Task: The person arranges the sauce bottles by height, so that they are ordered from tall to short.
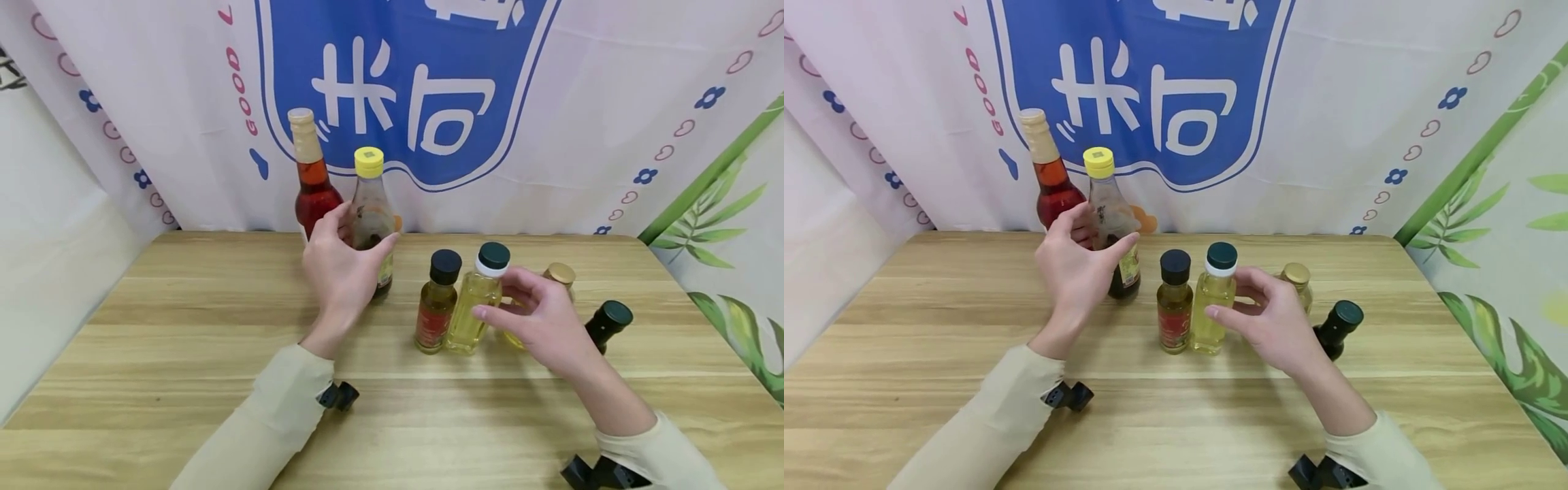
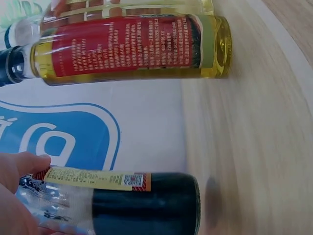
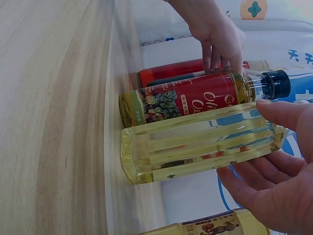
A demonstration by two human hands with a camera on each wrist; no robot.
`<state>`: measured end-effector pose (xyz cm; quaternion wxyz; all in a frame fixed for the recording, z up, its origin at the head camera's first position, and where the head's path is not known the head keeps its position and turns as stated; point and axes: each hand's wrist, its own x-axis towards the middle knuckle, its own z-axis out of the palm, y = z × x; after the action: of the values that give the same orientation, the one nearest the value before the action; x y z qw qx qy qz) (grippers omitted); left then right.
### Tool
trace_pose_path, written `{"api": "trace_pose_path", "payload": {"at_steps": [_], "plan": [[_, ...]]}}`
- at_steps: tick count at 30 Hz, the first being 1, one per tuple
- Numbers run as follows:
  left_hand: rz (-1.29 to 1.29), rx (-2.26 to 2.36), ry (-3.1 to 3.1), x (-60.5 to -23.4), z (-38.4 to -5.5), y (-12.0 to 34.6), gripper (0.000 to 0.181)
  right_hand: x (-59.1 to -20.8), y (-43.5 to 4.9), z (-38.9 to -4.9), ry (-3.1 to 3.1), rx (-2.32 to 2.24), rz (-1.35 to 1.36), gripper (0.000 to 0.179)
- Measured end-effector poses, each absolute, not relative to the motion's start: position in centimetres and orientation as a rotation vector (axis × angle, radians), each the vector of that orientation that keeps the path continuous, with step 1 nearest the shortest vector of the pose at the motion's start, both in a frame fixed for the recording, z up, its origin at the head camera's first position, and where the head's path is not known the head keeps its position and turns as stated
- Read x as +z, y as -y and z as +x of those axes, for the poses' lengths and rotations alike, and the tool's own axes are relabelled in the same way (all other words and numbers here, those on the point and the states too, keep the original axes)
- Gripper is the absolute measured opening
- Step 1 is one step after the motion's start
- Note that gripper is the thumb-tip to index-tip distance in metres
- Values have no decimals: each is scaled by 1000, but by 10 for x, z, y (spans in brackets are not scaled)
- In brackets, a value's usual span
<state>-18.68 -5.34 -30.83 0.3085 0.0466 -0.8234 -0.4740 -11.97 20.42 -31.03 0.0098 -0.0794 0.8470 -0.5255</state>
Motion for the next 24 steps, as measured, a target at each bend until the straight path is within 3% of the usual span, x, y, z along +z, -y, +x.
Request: {"api": "trace_pose_path", "payload": {"at_steps": [24], "plan": [[143, -1259, 2144, -320, -207, 42, 72, -311, -204, -120, -2669, -1624, -258, 47]]}}
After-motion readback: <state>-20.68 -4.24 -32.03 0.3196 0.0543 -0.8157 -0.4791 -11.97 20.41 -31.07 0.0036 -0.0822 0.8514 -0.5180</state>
